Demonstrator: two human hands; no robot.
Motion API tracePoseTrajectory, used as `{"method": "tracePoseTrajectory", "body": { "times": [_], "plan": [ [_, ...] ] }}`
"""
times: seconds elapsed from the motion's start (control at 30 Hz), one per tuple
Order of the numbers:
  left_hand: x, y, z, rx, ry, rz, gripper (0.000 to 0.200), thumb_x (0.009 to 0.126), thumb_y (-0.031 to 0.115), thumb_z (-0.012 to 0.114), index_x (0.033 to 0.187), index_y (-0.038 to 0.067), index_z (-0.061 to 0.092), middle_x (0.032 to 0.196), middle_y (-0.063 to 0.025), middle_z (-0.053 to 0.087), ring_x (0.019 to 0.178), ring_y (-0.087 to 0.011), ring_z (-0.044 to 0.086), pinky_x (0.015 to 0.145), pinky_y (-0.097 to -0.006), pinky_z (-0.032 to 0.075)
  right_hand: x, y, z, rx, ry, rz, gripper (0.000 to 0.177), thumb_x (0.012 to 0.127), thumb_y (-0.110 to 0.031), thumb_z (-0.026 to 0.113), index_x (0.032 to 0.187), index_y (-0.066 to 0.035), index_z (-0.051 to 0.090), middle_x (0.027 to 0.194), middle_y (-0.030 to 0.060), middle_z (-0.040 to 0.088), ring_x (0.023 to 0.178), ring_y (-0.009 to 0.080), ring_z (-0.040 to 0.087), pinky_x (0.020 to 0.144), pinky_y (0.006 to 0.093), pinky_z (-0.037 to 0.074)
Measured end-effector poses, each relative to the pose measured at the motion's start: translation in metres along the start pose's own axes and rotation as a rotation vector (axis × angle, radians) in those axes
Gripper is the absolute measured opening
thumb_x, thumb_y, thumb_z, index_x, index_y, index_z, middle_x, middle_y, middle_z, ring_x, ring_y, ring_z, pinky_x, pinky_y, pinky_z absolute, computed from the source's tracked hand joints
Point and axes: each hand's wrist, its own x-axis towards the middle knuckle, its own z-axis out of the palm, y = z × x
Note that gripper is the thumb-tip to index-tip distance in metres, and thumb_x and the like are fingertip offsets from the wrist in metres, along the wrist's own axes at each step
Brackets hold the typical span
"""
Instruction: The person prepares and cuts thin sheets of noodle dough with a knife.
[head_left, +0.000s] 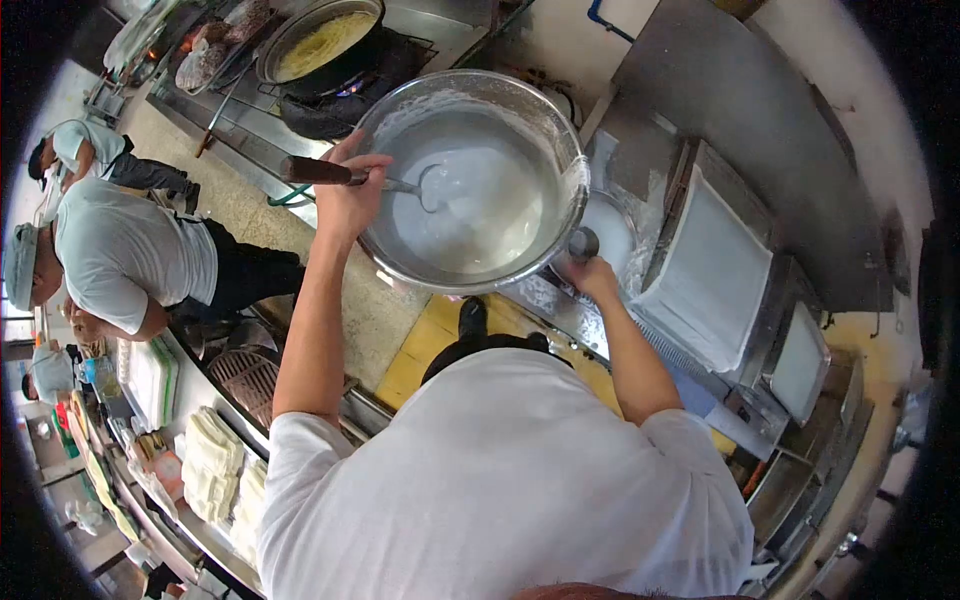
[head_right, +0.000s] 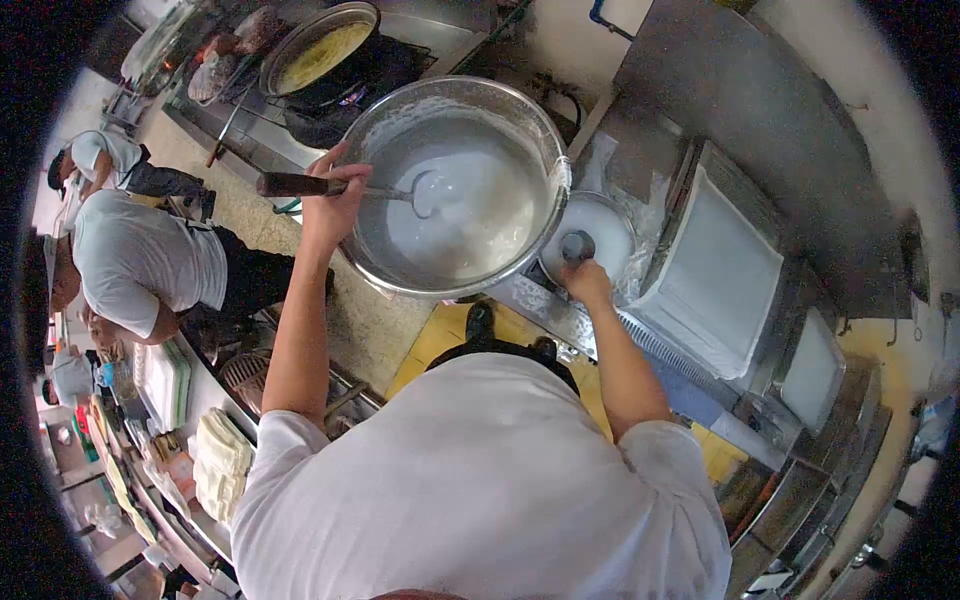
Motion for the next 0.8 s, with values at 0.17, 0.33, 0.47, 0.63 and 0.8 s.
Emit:
{"method": "tracePoseTrajectory", "body": {
  "times": [0.17, 0.33, 0.47, 0.63, 0.8],
  "plan": [
    [-0.001, -0.01, -0.007, -0.044, -0.008, -0.089, 0.018, 0.08, 0.011, 0.069, 0.094, 0.013, 0.08, 0.133, -0.0145, 0.062, 0.126, -0.0343, 0.052, 0.106, -0.0452, 0.043, 0.022, 0.022, 0.041, 0.458, 0.11, -0.071, 0.034, 0.088, -0.028, 0.063, 0.097, 0.003, 0.073, 0.092, 0.0214, 0.072, 0.081, 0.0363, 0.069, 0.071, 0.0446, 0.055],
    [-0.003, -0.017, -0.009, -0.041, 0.001, -0.098, 0.018, 0.08, 0.01, 0.069, 0.095, 0.015, 0.08, 0.133, -0.014, 0.062, 0.127, -0.0348, 0.05, 0.107, -0.0462, 0.042, 0.029, 0.027, -0.012, 1.065, 0.148, 0.106, 0.015, 0.089, -0.007, 0.053, 0.089, -0.002, 0.068, 0.071, 0.0041, 0.061, 0.056, 0.0149, 0.056, 0.049, 0.0309, 0.046],
    [-0.008, -0.021, -0.009, -0.071, 0.026, -0.092, 0.02, 0.08, 0.01, 0.069, 0.095, 0.016, 0.08, 0.133, -0.0142, 0.063, 0.127, -0.0359, 0.05, 0.106, -0.0481, 0.042, -0.001, -0.036, -0.128, 0.958, 0.211, -0.142, 0.013, 0.093, -0.005, 0.053, 0.091, -0.003, 0.066, 0.072, 0.0031, 0.06, 0.058, 0.0119, 0.055, 0.052, 0.0281, 0.046],
    [-0.01, -0.022, -0.011, -0.048, 0.051, -0.074, 0.019, 0.079, 0.009, 0.069, 0.094, 0.015, 0.08, 0.132, -0.0149, 0.063, 0.126, -0.0367, 0.051, 0.105, -0.048, 0.043, -0.035, -0.152, -0.204, 0.714, 0.021, -0.434, 0.013, 0.095, -0.011, 0.06, 0.091, 0.0, 0.066, 0.078, 0.0047, 0.065, 0.066, 0.0121, 0.059, 0.06, 0.027, 0.048],
    [-0.013, -0.02, -0.025, -0.094, 0.032, -0.117, 0.019, 0.082, 0.007, 0.069, 0.097, 0.013, 0.079, 0.136, -0.0112, 0.059, 0.131, -0.0332, 0.046, 0.108, -0.0444, 0.042, -0.023, -0.248, -0.154, -0.14, 0.124, -0.857, 0.015, 0.086, -0.004, 0.058, 0.094, 0.0, 0.07, 0.094, 0.0241, 0.071, 0.091, 0.0409, 0.07, 0.078, 0.0461, 0.055]
  ]
}}
